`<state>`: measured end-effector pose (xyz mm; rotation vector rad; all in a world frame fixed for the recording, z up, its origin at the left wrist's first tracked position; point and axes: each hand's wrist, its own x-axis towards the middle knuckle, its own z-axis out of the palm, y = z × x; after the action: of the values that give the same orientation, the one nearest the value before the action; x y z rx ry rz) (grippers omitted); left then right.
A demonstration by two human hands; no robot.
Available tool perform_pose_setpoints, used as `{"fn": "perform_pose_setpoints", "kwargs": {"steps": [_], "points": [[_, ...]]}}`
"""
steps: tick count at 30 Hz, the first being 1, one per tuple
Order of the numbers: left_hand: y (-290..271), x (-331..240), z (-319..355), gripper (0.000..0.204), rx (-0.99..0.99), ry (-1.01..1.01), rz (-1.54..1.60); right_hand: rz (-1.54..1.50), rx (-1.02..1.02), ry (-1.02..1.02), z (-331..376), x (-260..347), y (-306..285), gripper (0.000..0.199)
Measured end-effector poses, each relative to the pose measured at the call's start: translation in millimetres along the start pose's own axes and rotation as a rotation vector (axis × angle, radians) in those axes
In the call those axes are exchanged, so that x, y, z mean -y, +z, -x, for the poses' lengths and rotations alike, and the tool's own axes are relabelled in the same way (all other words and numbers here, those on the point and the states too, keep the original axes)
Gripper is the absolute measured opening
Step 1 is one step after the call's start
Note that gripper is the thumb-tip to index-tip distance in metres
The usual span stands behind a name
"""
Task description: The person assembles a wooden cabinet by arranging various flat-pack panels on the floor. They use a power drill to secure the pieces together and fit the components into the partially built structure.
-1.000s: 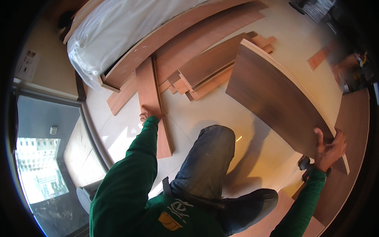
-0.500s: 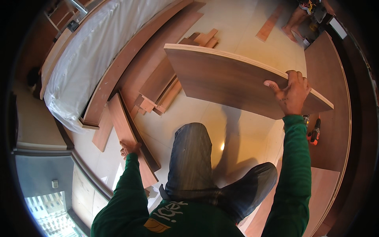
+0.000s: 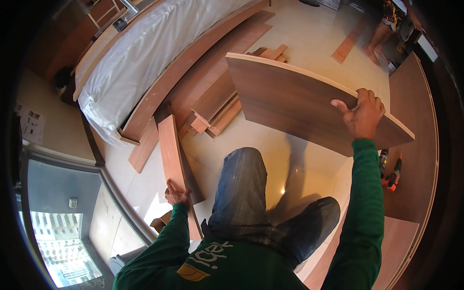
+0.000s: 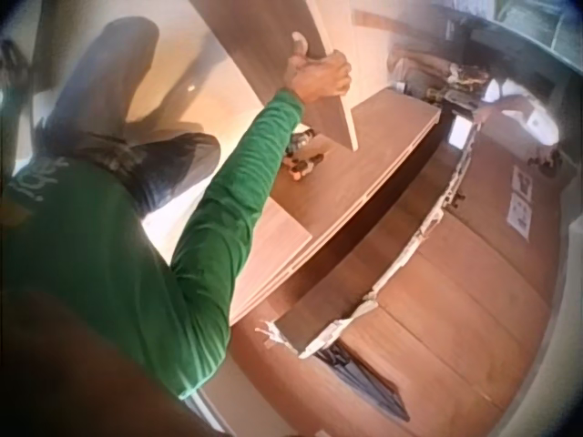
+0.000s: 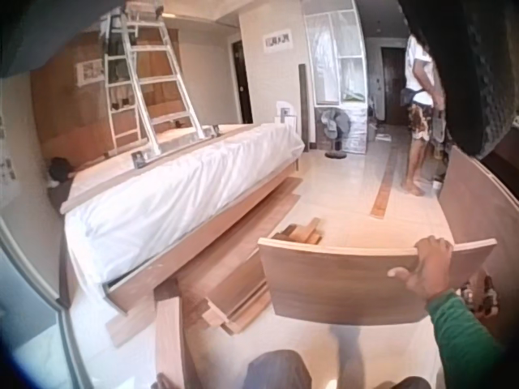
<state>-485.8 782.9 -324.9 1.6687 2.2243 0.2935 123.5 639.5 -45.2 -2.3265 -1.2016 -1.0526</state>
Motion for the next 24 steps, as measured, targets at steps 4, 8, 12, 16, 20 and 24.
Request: {"fn": "perform_pose_setpoints", "kwargs": {"steps": [4,8,12,16,20,24], "points": [[-14.2,-2.0,33.8,0.117,-0.019,0.107,0.033,-0.044,0.005,-0.008,-0.9,-5.6,2.1,0.071],[-11.3,-10.2,51.6,0.118,-0.115,0.24,0.145,-0.026,0.072,0.036,-1.5,-1.2,-1.2,0.069],[-33.5,-39.2,55.4,0.112,-0.231,0.439,0.273,-0.08,0.097,0.049,-4.3,-3.0,-5.4,0.067],[-72.3,-82.6,53.3,0.112,-0.301,0.62,0.354,-0.128,0.14,0.081,-2.9,1.2,-13.3,0.058],[-117.5,-143.5,49.6,0.114,-0.318,0.829,0.365,-0.345,0.175,0.085,-3.4,-17.8,-9.9,0.056],[-164.9,-232.1,38.0,0.114,-0.21,1.101,0.377,-0.631,0.227,0.218,-7.6,-33.4,-14.7,0.076]]}}
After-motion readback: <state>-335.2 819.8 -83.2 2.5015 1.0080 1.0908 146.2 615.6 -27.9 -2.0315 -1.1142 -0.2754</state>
